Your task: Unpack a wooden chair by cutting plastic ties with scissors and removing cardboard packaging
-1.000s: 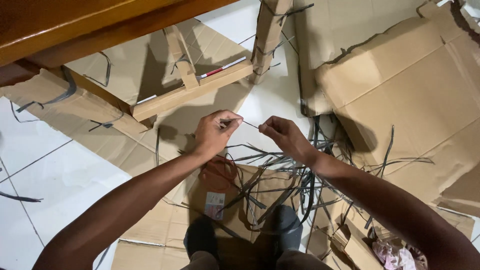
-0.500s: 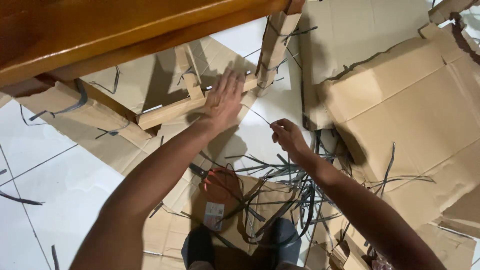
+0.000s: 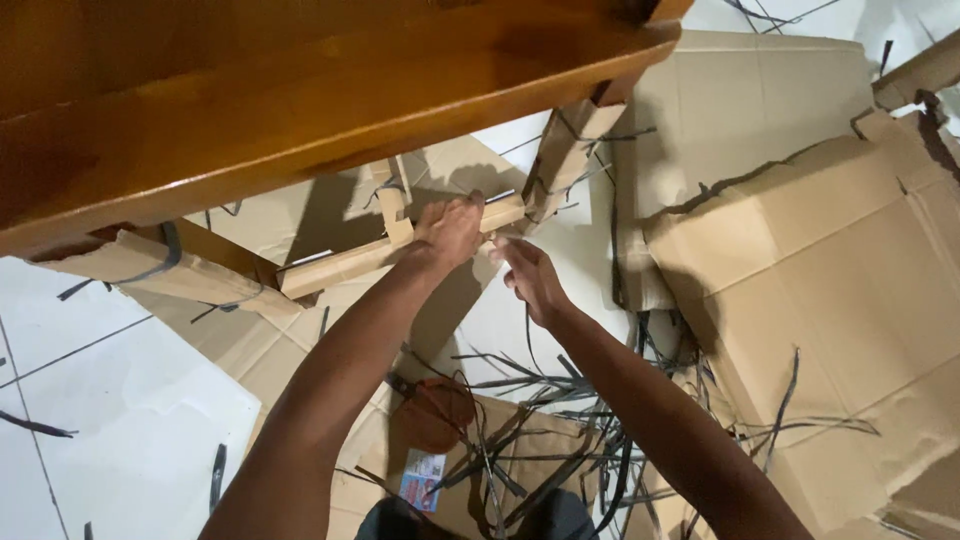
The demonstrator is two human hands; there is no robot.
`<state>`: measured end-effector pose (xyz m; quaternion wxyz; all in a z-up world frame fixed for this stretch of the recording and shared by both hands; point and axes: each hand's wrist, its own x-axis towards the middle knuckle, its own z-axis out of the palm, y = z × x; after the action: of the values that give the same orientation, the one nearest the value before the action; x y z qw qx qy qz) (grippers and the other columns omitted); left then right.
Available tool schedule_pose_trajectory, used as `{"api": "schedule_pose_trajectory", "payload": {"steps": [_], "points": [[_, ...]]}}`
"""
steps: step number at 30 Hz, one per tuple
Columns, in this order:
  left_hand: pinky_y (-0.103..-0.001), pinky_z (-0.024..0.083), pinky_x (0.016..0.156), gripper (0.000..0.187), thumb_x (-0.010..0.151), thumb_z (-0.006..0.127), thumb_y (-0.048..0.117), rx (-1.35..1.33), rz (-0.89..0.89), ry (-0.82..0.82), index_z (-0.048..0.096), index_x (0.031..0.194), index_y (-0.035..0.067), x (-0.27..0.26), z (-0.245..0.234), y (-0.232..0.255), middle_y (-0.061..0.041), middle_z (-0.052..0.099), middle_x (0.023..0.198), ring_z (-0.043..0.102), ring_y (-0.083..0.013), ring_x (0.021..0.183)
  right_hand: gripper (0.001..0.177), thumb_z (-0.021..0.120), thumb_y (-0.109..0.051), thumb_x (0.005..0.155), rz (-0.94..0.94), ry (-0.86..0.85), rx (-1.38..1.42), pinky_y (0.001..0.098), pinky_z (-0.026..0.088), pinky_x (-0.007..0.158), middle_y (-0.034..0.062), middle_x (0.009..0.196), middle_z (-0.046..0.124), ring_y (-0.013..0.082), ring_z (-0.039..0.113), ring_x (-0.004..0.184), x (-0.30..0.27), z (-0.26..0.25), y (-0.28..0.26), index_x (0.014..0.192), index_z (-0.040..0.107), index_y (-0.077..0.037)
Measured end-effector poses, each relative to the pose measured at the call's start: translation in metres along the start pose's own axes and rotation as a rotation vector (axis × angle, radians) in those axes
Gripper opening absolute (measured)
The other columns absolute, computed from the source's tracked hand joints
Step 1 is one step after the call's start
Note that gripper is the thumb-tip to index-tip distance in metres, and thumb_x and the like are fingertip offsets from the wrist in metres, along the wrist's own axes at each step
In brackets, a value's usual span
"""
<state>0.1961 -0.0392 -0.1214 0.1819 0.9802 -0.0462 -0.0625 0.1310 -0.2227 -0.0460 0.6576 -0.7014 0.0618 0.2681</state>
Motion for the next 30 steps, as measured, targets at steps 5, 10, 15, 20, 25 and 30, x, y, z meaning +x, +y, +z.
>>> {"api": "schedule_pose_trajectory", "payload": {"steps": [5, 10, 15, 20, 25, 30], "points": [[-0.036, 0.046, 0.089, 0.051, 0.089, 0.061, 0.061, 0.107, -0.071, -0.172, 0.061, 0.122, 0.022, -0.012, -0.062, 0.026, -0.003, 0.065, 0.105, 0.064, -0.0198, 0.103, 0.061, 0.063, -0.051, 0.099, 0.043, 0.142, 0.176, 0.0184, 0.03, 0.045, 0.0086, 0.107, 0.064, 0.0103, 0.047, 0.067, 0.007, 0.035, -0.032, 0.127, 0.061, 0.002], [-0.04, 0.059, 0.062, 0.049, 0.082, 0.075, 0.048, 0.12, 0.036, -0.051, 0.061, 0.115, 0.016, 0.001, -0.042, 0.013, -0.003, 0.072, 0.087, 0.076, -0.0235, 0.084, 0.045, 0.073, -0.04, 0.095, -0.008, 0.152, 0.317, 0.0155, 0.026, 0.043, 0.0023, 0.097, 0.053, 0.006, 0.041, 0.067, 0.04, 0.038, -0.009, 0.115, 0.06, -0.002], [-0.04, 0.062, 0.063, 0.048, 0.079, 0.078, 0.035, 0.099, 0.057, -0.028, 0.058, 0.117, 0.014, -0.008, -0.045, 0.018, -0.003, 0.069, 0.092, 0.075, -0.0224, 0.089, 0.037, 0.077, -0.031, 0.094, -0.041, 0.149, 0.411, 0.0124, 0.026, 0.037, -0.0012, 0.091, 0.05, 0.0046, 0.043, 0.064, 0.067, 0.038, 0.011, 0.112, 0.056, -0.006], [-0.021, 0.04, 0.059, 0.013, 0.091, 0.065, 0.028, 0.027, 0.004, 0.272, 0.065, 0.088, 0.016, -0.036, -0.065, 0.045, -0.003, 0.057, 0.071, 0.062, -0.0124, 0.072, 0.026, 0.078, -0.023, 0.087, -0.023, 0.288, 0.482, 0.0169, 0.023, 0.039, -0.0045, 0.076, 0.038, 0.0043, 0.032, 0.051, 0.063, 0.054, -0.014, 0.092, 0.054, -0.013], [-0.035, 0.058, 0.065, 0.038, 0.083, 0.072, 0.026, 0.231, 0.171, 0.184, 0.055, 0.111, 0.008, -0.031, -0.053, 0.027, -0.007, 0.069, 0.082, 0.073, -0.0224, 0.082, 0.023, 0.075, -0.021, 0.086, 0.006, 0.294, 0.444, 0.017, 0.023, 0.038, -0.0055, 0.071, 0.039, 0.0034, 0.035, 0.048, 0.055, 0.051, -0.019, 0.09, 0.053, -0.016], [-0.031, 0.052, 0.059, 0.023, 0.085, 0.068, 0.027, 0.127, 0.156, 0.262, 0.058, 0.101, 0.014, -0.032, -0.056, 0.028, -0.006, 0.068, 0.078, 0.074, -0.0218, 0.079, 0.039, 0.075, -0.034, 0.094, 0.004, 0.215, 0.429, 0.0197, 0.024, 0.037, 0.0011, 0.087, 0.041, 0.0068, 0.044, 0.054, 0.047, 0.04, -0.014, 0.109, 0.052, -0.007]]}}
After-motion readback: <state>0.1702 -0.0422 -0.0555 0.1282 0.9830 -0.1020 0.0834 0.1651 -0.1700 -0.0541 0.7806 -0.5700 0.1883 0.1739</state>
